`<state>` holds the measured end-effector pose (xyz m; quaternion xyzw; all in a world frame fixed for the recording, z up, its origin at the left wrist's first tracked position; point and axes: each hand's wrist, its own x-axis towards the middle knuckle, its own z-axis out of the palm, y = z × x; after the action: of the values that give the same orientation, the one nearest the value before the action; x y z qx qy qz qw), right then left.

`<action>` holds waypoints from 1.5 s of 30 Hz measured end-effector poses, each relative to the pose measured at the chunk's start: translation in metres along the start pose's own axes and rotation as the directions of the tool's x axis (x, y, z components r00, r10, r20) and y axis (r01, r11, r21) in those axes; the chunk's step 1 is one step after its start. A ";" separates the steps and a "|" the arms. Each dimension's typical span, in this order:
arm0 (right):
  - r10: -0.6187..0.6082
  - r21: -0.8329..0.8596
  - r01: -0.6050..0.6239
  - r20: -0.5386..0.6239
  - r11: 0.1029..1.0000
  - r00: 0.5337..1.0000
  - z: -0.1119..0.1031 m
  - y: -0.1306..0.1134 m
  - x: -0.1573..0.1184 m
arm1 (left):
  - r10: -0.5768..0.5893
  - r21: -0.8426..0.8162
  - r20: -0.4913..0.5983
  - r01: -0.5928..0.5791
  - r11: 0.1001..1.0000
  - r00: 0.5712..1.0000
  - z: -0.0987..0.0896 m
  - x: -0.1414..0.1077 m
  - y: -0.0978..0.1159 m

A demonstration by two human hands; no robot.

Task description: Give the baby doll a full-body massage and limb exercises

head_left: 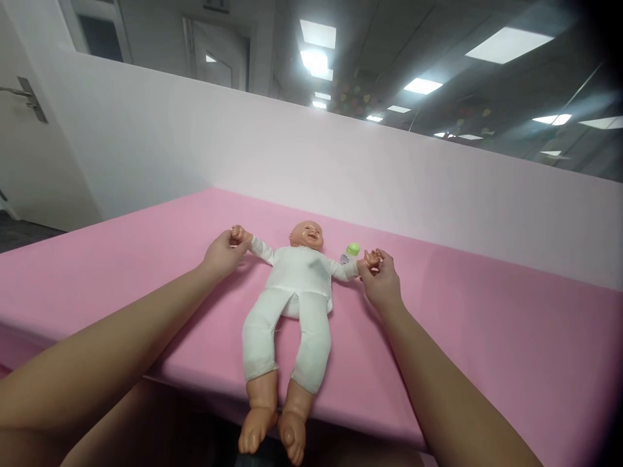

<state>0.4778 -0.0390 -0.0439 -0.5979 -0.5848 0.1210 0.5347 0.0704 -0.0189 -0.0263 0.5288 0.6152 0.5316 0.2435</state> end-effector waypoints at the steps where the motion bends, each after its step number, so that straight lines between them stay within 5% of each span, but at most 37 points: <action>1: -0.040 0.008 0.040 0.017 0.999 0.999 0.001 -0.009 -0.005 | 0.071 0.084 -0.003 -0.071 0.994 0.997 0.001 -0.006 0.006; 4: -0.214 0.013 0.214 0.120 0.977 0.969 0.007 -0.031 -0.018 | 0.283 0.261 0.085 -0.295 0.919 0.955 0.007 -0.023 0.020; 6: -0.329 -0.027 0.343 0.219 0.939 0.919 0.012 -0.040 -0.026 | 0.416 0.331 0.184 -0.455 0.827 0.891 0.014 -0.034 0.024; 10: -0.517 -0.079 0.603 0.433 0.794 0.738 0.021 -0.053 -0.036 | 0.572 0.401 0.412 -0.705 0.585 0.709 0.028 -0.045 0.021; 12: -0.574 -0.070 0.678 0.473 0.732 0.668 0.023 -0.057 -0.039 | 0.566 0.431 0.468 -0.735 0.524 0.678 0.032 -0.046 0.018; 15: -0.579 -0.076 0.688 0.478 0.722 0.661 0.026 -0.059 -0.041 | 0.550 0.465 0.473 -0.725 0.508 0.688 0.034 -0.045 0.016; 21: -0.460 -0.136 0.548 0.401 0.825 0.792 0.028 -0.049 -0.036 | 0.515 0.453 0.396 -0.650 0.611 0.760 0.029 -0.043 0.014; 29: -0.090 0.080 0.085 0.050 0.993 0.995 0.010 -0.018 -0.011 | 0.316 0.288 0.137 -0.343 0.894 0.939 0.015 -0.027 0.014; 33: 0.183 0.138 -0.175 -0.050 0.975 0.982 -0.001 0.013 0.010 | 0.024 -0.019 0.078 -0.023 1.000 0.997 0.005 -0.011 0.005; 36: 0.325 0.100 -0.323 -0.004 0.941 0.946 -0.001 0.034 0.019 | -0.173 -0.182 0.051 0.180 0.967 0.984 -0.002 0.003 -0.006; 45: 0.366 -0.096 -0.366 -0.018 0.926 0.930 -0.006 0.042 0.018 | -0.303 -0.365 0.080 0.310 0.878 0.950 -0.010 0.024 -0.023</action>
<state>0.5112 -0.0163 -0.0656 -0.7218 -0.4682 0.1900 0.4730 0.0454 0.0018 -0.0378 0.3743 0.5761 0.5880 0.4269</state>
